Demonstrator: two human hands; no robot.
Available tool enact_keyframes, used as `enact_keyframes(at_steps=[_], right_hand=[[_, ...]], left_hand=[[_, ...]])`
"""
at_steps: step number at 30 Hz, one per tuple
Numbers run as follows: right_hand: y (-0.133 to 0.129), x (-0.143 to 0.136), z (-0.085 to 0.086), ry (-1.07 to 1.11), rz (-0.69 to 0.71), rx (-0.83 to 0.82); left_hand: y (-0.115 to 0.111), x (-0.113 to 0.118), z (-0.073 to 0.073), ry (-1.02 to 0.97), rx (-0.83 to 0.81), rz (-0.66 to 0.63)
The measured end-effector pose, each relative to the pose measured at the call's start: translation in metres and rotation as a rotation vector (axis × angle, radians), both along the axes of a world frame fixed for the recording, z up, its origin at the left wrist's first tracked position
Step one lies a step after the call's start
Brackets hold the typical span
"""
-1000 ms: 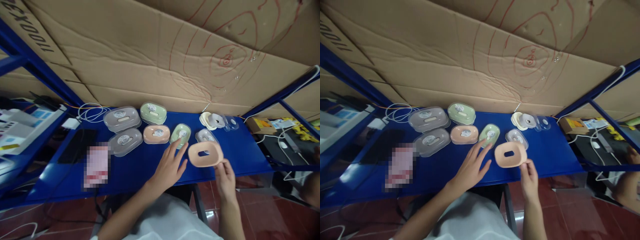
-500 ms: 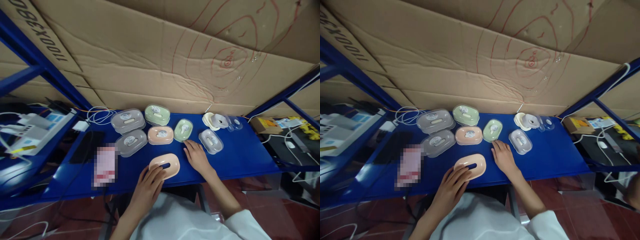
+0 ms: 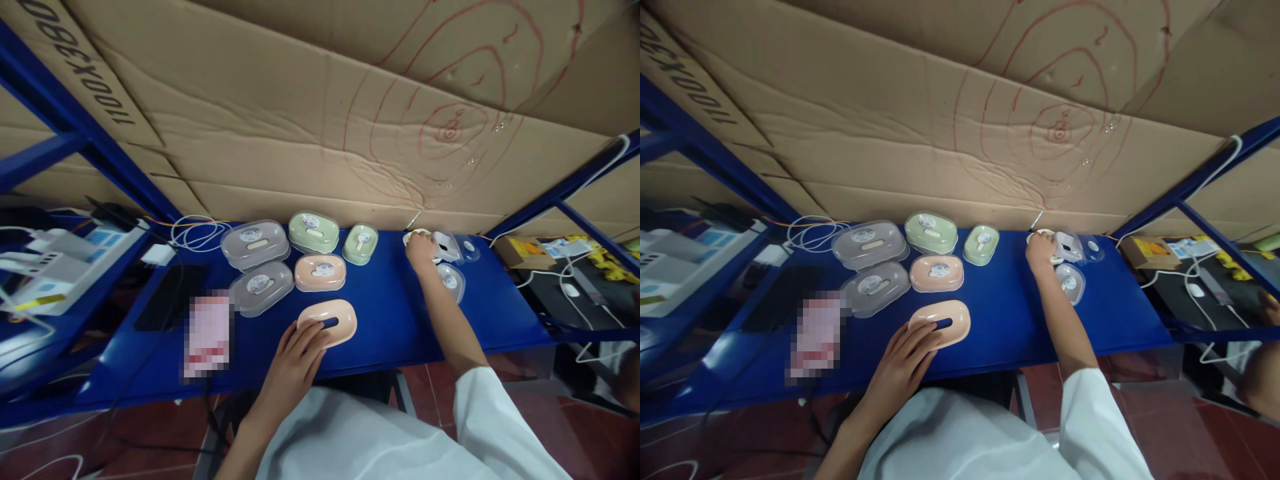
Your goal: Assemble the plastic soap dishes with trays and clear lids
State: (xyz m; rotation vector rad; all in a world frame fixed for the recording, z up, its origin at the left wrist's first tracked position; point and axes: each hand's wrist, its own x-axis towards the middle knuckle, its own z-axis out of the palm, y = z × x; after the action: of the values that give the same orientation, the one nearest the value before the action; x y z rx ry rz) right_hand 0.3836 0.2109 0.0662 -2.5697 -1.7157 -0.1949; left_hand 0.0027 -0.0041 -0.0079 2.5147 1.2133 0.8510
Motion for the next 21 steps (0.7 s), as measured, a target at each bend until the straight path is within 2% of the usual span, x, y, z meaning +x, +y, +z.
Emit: enact_keyframes(at_steps=[5, 7, 9, 11, 13, 15, 17, 19, 21], right_hand=[[-0.006, 0.003, 0.001, 0.024, 0.01, 0.016], [-0.021, -0.003, 0.001, 0.048, 0.053, 0.024], [-0.048, -0.016, -0.003, 0.071, 0.12, 0.03], [-0.088, -0.035, -0.013, 0.11, 0.245, 0.059], [-0.133, -0.055, -0.027, 0.218, 0.508, 0.17], [-0.172, -0.073, -0.04, 0.357, 0.779, 0.193], [-0.199, -0.083, -0.048, 0.457, 0.926, 0.181], [-0.213, -0.084, -0.053, 0.523, 0.897, 0.25], [-0.218, -0.078, -0.055, 0.554, 0.761, 0.384]], left_hand=[[0.002, -0.002, -0.004, -0.014, 0.044, 0.014], [0.002, -0.003, -0.004, -0.034, 0.079, 0.017], [0.001, -0.003, -0.002, -0.068, 0.114, 0.03], [-0.001, -0.004, 0.001, -0.11, 0.136, 0.056], [-0.002, -0.003, 0.004, -0.157, 0.146, 0.082], [-0.003, 0.0, 0.008, -0.19, 0.146, 0.095], [-0.001, 0.006, 0.011, -0.196, 0.144, 0.083], [0.004, 0.016, 0.015, -0.172, 0.141, 0.05], [0.012, 0.029, 0.019, -0.133, 0.144, 0.011]])
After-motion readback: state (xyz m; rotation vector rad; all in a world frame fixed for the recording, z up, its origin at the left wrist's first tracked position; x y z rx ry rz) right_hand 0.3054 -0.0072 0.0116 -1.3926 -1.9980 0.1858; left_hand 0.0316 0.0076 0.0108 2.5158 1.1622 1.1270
